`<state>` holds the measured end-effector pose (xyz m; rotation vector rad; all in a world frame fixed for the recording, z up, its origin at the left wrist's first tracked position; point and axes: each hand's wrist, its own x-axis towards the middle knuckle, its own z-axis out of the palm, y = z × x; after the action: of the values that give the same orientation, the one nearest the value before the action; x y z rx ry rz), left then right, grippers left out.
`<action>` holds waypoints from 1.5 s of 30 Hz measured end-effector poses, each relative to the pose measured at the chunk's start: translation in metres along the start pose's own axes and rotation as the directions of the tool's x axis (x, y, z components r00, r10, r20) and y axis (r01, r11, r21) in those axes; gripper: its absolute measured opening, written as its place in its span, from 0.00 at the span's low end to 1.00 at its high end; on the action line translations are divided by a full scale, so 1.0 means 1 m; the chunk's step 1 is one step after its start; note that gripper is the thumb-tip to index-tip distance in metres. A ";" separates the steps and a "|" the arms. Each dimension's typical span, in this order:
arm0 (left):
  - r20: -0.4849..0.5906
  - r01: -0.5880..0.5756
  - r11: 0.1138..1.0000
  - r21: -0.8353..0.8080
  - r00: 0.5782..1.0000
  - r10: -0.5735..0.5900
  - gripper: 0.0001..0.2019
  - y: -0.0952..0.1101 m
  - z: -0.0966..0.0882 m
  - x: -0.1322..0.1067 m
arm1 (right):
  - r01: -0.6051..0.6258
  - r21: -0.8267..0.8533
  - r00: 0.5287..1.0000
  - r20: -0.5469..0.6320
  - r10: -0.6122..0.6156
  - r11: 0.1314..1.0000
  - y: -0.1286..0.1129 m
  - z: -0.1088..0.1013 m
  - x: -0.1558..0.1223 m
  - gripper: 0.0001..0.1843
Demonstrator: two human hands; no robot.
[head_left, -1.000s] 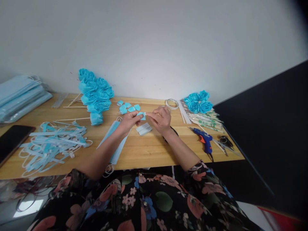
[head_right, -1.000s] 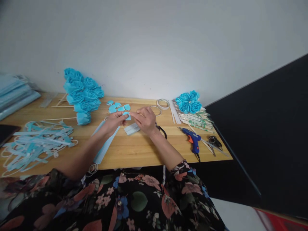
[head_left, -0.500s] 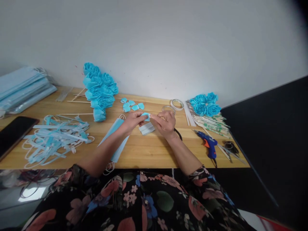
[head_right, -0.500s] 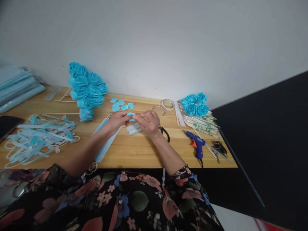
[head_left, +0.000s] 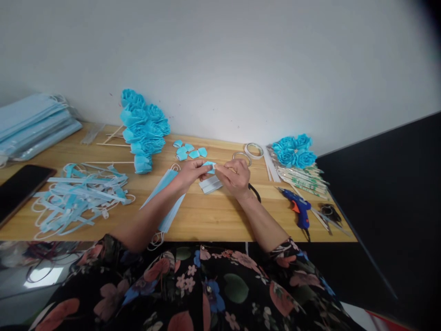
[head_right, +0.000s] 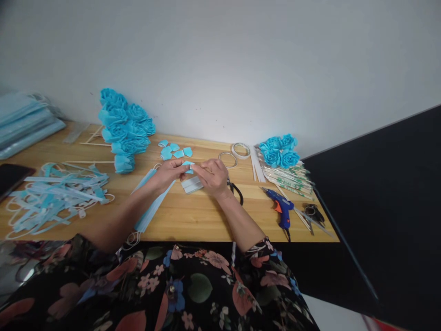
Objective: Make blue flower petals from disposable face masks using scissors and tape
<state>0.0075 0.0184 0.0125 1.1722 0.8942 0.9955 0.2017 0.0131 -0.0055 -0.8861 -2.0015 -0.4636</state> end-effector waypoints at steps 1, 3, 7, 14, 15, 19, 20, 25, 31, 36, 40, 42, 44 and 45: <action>-0.002 0.001 1.000 0.006 1.000 -0.001 0.20 0.000 0.000 0.000 | 0.000 -0.006 1.000 -0.008 0.000 1.000 -0.001 -0.001 0.000 0.12; 0.001 0.003 1.000 0.015 1.000 -0.003 0.20 0.001 0.000 -0.001 | 0.008 0.006 0.999 -0.035 -0.007 1.000 -0.002 -0.002 0.001 0.12; 0.026 0.006 1.000 0.012 1.000 -0.007 0.19 0.001 0.001 -0.003 | -0.008 0.053 1.000 -0.013 0.009 0.999 -0.002 -0.001 0.000 0.11; 0.047 0.005 1.000 0.004 0.999 -0.005 0.17 0.001 0.000 -0.001 | -0.017 0.071 0.999 0.045 0.014 0.997 0.002 0.003 -0.001 0.11; 0.042 0.007 1.000 -0.003 0.999 -0.007 0.17 0.000 0.000 -0.001 | -0.010 0.063 0.999 0.039 0.008 0.998 0.001 0.002 0.000 0.11; 0.022 0.002 1.000 -0.015 1.000 -0.002 0.17 -0.003 -0.001 0.001 | 0.042 0.030 0.999 -0.014 -0.042 0.999 -0.003 0.000 0.006 0.10; 0.020 0.000 1.000 -0.013 1.000 0.000 0.17 -0.004 -0.002 0.001 | 0.055 0.030 0.998 -0.021 -0.054 0.998 -0.004 -0.001 0.007 0.10; 0.021 -0.007 1.000 -0.012 1.000 0.007 0.16 -0.005 -0.002 0.001 | 0.020 0.049 0.999 0.041 -0.022 0.999 -0.005 -0.001 0.008 0.09; 0.054 -0.030 0.999 -0.044 0.998 0.032 0.16 -0.003 -0.002 0.000 | -0.051 0.102 0.996 0.078 0.043 0.993 -0.008 -0.002 0.010 0.09; 0.077 -0.016 0.997 -0.082 0.997 0.023 0.18 -0.006 -0.003 0.001 | -0.031 0.108 0.995 0.093 0.021 0.994 -0.008 -0.003 0.011 0.09; 0.064 0.016 0.995 -0.101 0.998 -0.009 0.18 -0.008 -0.003 0.003 | -0.014 0.111 0.996 0.092 0.004 0.994 -0.007 -0.002 0.012 0.08; 0.049 0.032 0.993 -0.116 0.998 -0.026 0.17 -0.008 -0.003 0.003 | -0.018 0.119 0.995 0.098 0.006 0.993 -0.007 -0.002 0.012 0.08; 0.042 0.047 0.990 -0.137 0.998 -0.041 0.15 -0.006 -0.003 0.002 | -0.012 0.134 0.996 0.084 0.001 0.991 -0.006 -0.002 0.012 0.08; 0.042 0.054 0.987 -0.149 0.998 -0.048 0.14 -0.005 -0.003 0.002 | -0.008 0.138 0.997 0.071 -0.002 0.990 -0.006 -0.002 0.012 0.08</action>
<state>0.0062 0.0207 0.0070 1.0329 0.8011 0.9788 0.1943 0.0125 0.0053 -0.8300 -2.0697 -0.2915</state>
